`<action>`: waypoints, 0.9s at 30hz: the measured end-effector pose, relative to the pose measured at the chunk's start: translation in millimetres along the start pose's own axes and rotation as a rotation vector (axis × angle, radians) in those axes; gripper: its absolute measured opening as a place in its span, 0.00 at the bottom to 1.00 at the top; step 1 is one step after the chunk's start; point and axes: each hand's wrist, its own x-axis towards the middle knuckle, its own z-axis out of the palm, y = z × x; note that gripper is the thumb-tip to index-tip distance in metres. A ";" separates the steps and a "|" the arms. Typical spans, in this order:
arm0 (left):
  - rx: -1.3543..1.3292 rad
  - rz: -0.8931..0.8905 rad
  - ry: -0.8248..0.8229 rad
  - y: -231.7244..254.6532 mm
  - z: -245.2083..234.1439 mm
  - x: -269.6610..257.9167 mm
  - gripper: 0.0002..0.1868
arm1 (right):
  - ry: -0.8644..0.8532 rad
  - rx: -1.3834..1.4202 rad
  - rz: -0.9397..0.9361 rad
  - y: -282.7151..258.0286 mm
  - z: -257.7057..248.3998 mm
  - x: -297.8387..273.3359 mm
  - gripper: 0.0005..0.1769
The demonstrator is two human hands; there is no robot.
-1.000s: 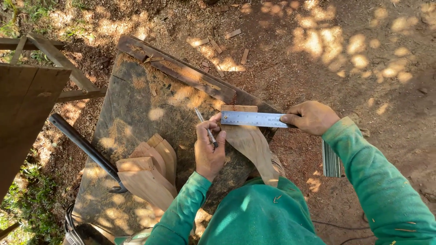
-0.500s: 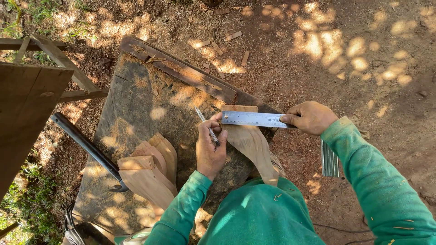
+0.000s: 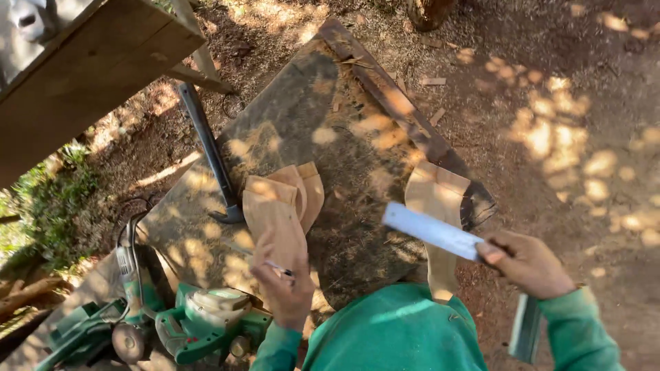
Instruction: Sand and shape wooden furniture components using an angle grinder and measure them with a square and ruler.
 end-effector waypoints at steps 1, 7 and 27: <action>0.052 -0.091 0.026 -6.9 -5.6 -3.6 0.22 | -0.015 -0.128 -0.024 -27.9 14.0 -10.4 0.14; 0.025 -0.385 0.131 -35.8 -13.7 -11.6 0.35 | -0.107 -0.514 -0.136 -121.2 79.3 -16.5 0.16; -0.146 -0.263 0.133 -76.7 -36.5 29.9 0.26 | -0.168 -0.082 -0.115 -166.0 198.2 38.5 0.15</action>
